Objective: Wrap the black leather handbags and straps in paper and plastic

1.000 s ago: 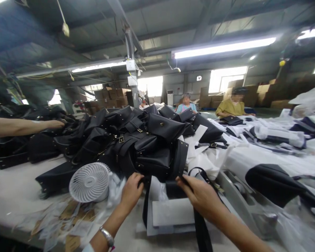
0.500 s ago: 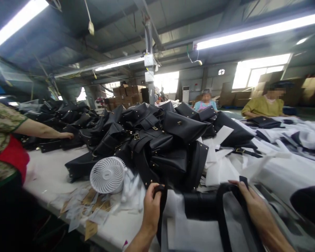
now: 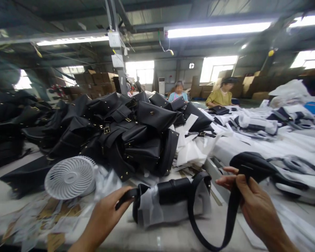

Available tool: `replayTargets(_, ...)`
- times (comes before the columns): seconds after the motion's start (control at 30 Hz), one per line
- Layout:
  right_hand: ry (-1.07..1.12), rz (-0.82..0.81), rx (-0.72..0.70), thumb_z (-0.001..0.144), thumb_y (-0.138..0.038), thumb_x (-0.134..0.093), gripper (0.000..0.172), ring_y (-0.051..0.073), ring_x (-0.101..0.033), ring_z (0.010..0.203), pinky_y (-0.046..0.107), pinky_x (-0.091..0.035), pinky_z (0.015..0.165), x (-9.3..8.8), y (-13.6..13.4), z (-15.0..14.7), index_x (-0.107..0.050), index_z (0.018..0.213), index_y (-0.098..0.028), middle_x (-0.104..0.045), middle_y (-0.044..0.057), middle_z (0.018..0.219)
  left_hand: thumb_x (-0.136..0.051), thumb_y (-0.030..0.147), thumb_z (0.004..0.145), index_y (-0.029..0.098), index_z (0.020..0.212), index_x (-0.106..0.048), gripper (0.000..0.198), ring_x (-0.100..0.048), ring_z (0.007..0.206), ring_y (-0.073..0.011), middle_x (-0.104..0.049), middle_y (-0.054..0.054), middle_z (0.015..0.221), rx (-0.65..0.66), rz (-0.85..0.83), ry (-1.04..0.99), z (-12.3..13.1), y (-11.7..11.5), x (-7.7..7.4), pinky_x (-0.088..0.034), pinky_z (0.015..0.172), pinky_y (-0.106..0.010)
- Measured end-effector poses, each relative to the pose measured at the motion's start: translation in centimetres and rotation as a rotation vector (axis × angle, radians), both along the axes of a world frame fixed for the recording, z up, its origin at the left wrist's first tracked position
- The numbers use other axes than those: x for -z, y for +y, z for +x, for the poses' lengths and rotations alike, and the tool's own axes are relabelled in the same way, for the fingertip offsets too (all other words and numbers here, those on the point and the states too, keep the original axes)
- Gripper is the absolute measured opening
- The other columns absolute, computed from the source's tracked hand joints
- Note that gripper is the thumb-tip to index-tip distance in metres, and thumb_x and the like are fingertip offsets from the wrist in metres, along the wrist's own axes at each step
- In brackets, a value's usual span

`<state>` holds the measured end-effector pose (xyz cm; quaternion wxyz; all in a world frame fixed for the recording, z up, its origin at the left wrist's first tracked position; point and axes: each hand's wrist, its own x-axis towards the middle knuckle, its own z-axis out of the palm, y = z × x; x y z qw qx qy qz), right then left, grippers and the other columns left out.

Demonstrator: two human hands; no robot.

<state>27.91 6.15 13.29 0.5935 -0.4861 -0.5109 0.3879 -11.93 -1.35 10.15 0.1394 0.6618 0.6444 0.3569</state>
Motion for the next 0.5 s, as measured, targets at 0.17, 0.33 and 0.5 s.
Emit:
replayTargets(0.17, 0.011, -0.011, -0.252, 0.09, -0.071, -0.039, 0.066, 0.009, -0.027, 0.044, 0.021, -0.029, 0.037, -7.0, -0.7, -0.1, -0.058, 0.128, -0.02, -0.043, -0.004, 0.062, -0.069, 0.052, 0.075, 0.037, 0.113, -0.07, 0.041, -0.066, 0.11, -0.0302, -0.072, -0.001, 0.117, 0.106, -0.189, -0.034, -1.4, 0.0, -3.0, -0.051, 0.097, -0.039)
replayTargets(0.33, 0.056, -0.019, -0.506, 0.092, -0.058, -0.05, 0.05, 0.011, -0.029, 0.053, 0.023, -0.032, 0.046, -12.3, -0.4, -1.2, -0.067, 0.116, -0.017, -0.037, -0.003, 0.066, -0.078, 0.057, 0.058, 0.037, 0.104, -0.075, 0.05, -0.066, 0.107, -0.0376, -0.074, -0.004, 0.112, 0.075, -0.309, -0.034, -3.9, 0.3, -4.6, -0.053, 0.094, -0.045)
replayTargets(0.5, 0.142, 0.024, -0.678, 0.092, -0.039, -0.059, 0.023, 0.01, -0.036, 0.057, 0.021, -0.034, 0.052, -14.2, 0.2, -3.9, -0.066, 0.092, -0.018, -0.039, -0.003, 0.066, -0.078, 0.066, 0.044, 0.034, 0.086, -0.08, 0.053, -0.066, 0.104, -0.0446, -0.076, -0.01, 0.101, -0.072, -0.198, -0.073, -3.1, 0.9, -6.4, -0.046, 0.099, -0.057)
